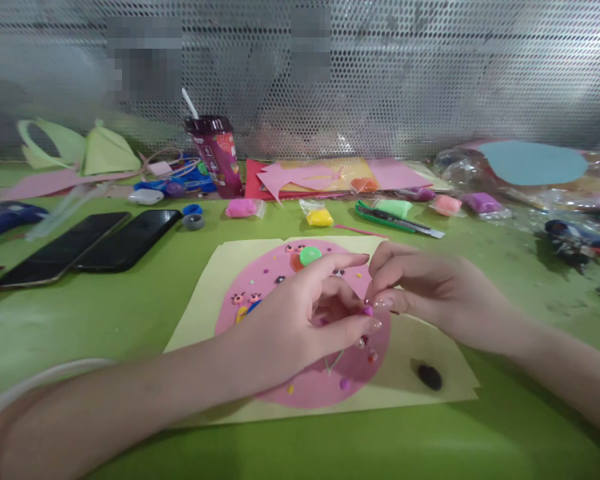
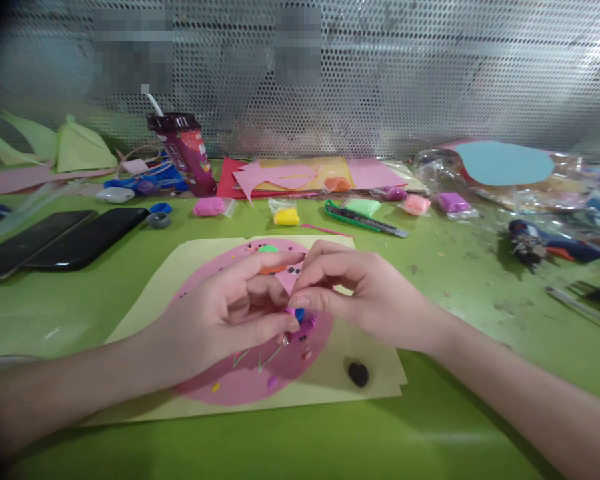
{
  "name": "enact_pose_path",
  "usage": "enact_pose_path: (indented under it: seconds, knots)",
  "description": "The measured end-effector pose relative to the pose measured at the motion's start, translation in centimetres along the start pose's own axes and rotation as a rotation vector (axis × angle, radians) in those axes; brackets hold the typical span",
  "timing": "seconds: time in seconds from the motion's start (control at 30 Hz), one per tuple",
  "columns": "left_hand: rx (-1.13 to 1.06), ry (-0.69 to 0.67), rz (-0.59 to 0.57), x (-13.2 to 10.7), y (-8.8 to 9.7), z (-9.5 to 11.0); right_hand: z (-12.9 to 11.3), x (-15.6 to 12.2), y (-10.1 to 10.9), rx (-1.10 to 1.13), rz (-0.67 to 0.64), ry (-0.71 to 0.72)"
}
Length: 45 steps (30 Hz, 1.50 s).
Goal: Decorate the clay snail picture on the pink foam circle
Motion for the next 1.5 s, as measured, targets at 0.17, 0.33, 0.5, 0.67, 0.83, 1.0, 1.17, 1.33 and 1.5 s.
enact_pose_path:
  seconds: [0.17,0.33,0.5,0.67,0.83,1.0,1.17,1.33,1.5]
  knots:
    - [-0.015,0.002,-0.019,-0.25,-0.09,-0.34,0.27,0.09,0.40,0.033,0.084,-0.039]
    - [-0.002,0.007,-0.006,-0.32,-0.01,-0.44,0.58,0.08,0.37,0.138,0.081,-0.007]
    - [0.029,-0.005,0.003,-0.06,0.10,-0.14,0.52,0.00,0.30,0.150,0.040,-0.001]
    - [0.016,0.014,-0.019,-0.09,0.08,-0.15,0.36,-0.01,0.17,0.055,0.024,0.024]
    - [-0.019,-0.016,-0.050,-0.11,0.02,-0.31,0.25,0.06,-0.24,0.051,-0.034,0.057]
    - [-0.002,-0.013,-0.036,-0.07,0.09,-0.45,0.06,-0.03,-0.18,0.090,-0.054,0.071]
    - [0.011,-0.023,-0.009,-0.18,0.07,-0.40,0.20,-0.11,0.06,0.121,-0.088,0.058]
    - [0.012,-0.009,-0.027,-0.19,-0.01,-0.45,0.41,0.06,-0.03,0.124,-0.091,0.084]
    - [0.017,-0.003,-0.014,-0.13,0.04,-0.54,0.43,0.19,-0.11,0.064,-0.072,0.052]
Point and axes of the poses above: each hand's wrist, its own x-axis towards the middle knuckle, its own y-axis out of the back of the hand, z = x × y, the point moved 3 cm from there along x, towards the middle knuckle, and after that the axes turned 15 degrees about -z, right-handed, at the moved point
